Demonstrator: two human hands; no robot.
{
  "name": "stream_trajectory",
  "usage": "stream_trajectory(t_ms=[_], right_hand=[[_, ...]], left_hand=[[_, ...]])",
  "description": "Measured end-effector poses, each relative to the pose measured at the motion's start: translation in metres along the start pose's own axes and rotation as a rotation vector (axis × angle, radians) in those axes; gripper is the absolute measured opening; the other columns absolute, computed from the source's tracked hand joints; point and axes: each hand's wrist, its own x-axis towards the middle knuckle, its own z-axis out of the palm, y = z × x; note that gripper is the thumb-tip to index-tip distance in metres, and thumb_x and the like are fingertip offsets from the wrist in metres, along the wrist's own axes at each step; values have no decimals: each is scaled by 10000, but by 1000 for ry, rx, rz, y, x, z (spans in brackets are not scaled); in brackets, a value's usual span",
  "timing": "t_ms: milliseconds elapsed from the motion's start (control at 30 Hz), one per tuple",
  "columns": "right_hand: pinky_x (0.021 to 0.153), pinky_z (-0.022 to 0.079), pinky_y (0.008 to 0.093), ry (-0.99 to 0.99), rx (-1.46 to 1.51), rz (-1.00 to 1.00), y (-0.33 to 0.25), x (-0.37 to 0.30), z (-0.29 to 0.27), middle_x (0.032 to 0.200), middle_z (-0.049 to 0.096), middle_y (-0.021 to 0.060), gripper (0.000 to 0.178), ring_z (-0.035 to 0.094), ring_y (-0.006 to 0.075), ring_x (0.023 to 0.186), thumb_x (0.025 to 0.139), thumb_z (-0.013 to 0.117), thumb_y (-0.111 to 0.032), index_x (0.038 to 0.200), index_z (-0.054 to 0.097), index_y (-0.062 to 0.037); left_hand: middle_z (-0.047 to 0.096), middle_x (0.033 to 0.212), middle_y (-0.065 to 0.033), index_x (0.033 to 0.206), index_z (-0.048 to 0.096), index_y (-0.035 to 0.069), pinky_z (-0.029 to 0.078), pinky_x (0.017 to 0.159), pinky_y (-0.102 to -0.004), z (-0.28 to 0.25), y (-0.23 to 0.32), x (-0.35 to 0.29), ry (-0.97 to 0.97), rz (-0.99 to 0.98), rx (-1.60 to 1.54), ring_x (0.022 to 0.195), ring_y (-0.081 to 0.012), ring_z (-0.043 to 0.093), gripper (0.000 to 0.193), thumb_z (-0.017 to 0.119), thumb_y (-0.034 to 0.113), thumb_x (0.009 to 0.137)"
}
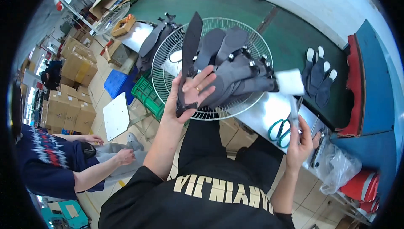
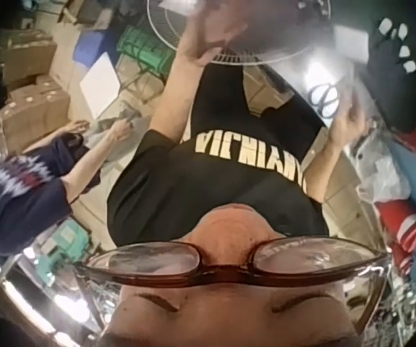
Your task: The recorder is assembling components of a shoe, applying adhesive to parts and pressing them together at a factory workstation.
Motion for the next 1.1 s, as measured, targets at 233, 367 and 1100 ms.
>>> stream_trajectory(t_ms=[233,367,1100], right_hand=[[859,426,392,105,-688,-155,41,6,-19,995,594,116,285,570,283,923,874,591,-32,1149,662,-64],[1058,364,451,-44,-866,-93,46,8,-19,1053,605,144,299,554,362,1084,873,593,-51,1166,648,-78],[1097,150,646,-510,-293,-690,-84,-27,132,1553,220,265,643,139,537,1419,924,495,-590,1447,469,-217]], left_hand=[[472,1449,-184,653,535,137,378,1094,-427,15,4,-4,145,0,62,1330,-299,448,510,412,460,1029],[531,1377,-204,725,530,109,455,1034,-409,-8,-5,6,-9,50,29,1258,-309,516,481,423,471,1022],[598,1262,-195,701,505,62,391,1050,-387,22,-35,-6,240,329,425,1143,-239,561,534,400,463,1038]])
